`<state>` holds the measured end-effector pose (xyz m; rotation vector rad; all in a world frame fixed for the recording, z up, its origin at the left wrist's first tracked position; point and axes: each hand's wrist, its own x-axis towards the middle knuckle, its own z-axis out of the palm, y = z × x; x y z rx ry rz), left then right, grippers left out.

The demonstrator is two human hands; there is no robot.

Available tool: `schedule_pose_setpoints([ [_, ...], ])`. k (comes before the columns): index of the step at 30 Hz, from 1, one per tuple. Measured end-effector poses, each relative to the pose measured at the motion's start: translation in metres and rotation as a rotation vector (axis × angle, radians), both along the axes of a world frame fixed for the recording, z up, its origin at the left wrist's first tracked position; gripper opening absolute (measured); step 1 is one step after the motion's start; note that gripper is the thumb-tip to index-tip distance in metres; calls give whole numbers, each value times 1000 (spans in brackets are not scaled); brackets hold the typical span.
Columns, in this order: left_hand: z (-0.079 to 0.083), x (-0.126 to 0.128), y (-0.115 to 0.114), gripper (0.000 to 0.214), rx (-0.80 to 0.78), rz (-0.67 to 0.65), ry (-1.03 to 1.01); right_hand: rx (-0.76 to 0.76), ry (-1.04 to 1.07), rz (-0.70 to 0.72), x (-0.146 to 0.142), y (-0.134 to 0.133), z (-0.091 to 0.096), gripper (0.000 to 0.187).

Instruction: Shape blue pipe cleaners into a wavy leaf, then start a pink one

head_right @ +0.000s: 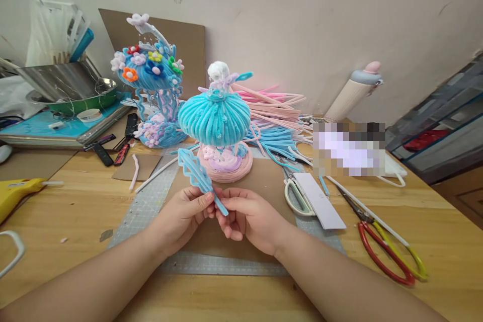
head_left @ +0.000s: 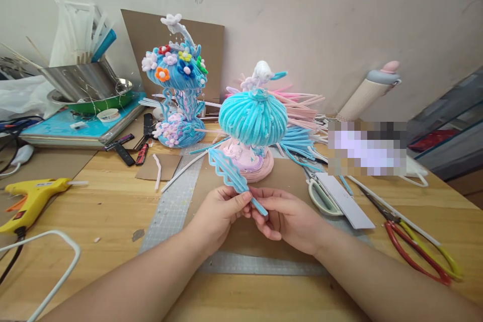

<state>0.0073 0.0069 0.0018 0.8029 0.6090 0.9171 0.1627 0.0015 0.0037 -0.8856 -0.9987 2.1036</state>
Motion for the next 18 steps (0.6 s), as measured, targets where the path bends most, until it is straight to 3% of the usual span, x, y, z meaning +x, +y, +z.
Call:
schedule_pose_setpoints([
  [2, -1, -1, 1, 11, -24, 54, 17, 69, -57, -42, 1, 0, 1, 13],
  [5, -3, -2, 2, 11, -37, 142, 78, 309, -299, -131, 0, -1, 4, 13],
  [8, -5, -2, 3, 12, -22, 154, 136, 472, -486, -139, 0, -1, 6, 13],
  [12, -5, -1, 4, 16, 10, 145, 212, 303, -377, -3, 2, -1, 7, 18],
  [18, -4, 1, 1, 14, -7, 154, 128, 153, -69, -27, -1, -3, 2, 13],
])
